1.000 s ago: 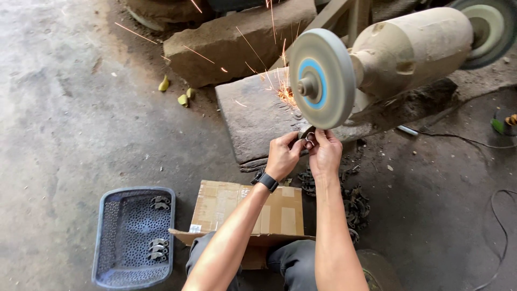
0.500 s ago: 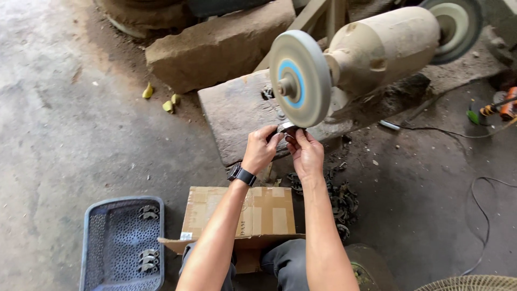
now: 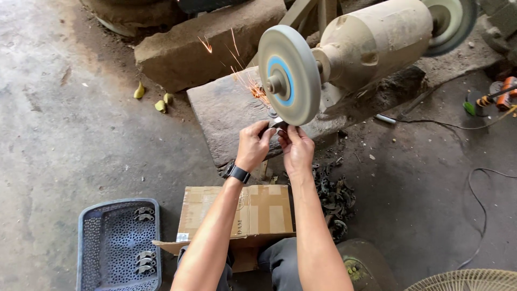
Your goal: The person grinds small metal parts against a rotating grinding wheel, generating sparks. They repeatedly pick up parts from a pile on the floor, grind them, and place them into a blue plastic basket.
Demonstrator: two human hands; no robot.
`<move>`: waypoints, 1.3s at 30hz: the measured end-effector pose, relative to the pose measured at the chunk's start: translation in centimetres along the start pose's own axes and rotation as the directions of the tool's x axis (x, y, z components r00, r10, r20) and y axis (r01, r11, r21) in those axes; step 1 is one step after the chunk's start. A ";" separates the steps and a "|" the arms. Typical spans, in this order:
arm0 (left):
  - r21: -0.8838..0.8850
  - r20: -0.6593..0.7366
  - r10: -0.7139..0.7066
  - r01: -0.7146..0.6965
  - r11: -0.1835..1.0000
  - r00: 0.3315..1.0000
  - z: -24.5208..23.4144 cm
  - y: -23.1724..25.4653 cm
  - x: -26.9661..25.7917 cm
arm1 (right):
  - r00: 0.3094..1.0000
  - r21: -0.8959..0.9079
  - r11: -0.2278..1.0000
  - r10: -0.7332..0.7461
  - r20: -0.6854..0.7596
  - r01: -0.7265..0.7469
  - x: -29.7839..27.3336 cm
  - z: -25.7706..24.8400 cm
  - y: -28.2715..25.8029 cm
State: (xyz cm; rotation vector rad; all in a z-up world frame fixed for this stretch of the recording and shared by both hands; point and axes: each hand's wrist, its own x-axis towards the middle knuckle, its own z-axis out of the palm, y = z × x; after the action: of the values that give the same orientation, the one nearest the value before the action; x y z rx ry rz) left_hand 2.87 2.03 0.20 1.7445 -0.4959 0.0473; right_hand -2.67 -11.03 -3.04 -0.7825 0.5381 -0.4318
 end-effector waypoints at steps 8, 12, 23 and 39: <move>0.029 0.000 -0.009 0.009 1.000 1.000 -0.7 -0.1 -0.7 | 0.999 0.044 0.998 -0.035 0.041 0.033 0.2 0.4 0.6; 0.039 -0.003 -0.117 0.117 0.992 0.993 -3.2 0.4 -0.8 | 0.992 0.017 1.000 -0.003 0.123 0.001 -0.6 2.9 1.2; 0.142 0.023 0.109 -0.111 0.984 0.994 -4.5 -0.2 -1.3 | 0.981 0.043 0.992 0.112 0.157 -0.120 -1.5 1.4 1.5; 0.032 0.008 -0.066 0.066 0.997 0.998 -3.0 -0.3 -0.7 | 0.999 0.030 0.999 0.029 0.037 -0.030 -0.1 1.7 2.1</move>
State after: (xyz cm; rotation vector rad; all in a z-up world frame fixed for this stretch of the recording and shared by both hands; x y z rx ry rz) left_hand 3.00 5.09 0.44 1.7920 -0.4455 0.0005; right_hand -1.38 -8.69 -3.59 -0.7515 0.5072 -0.3971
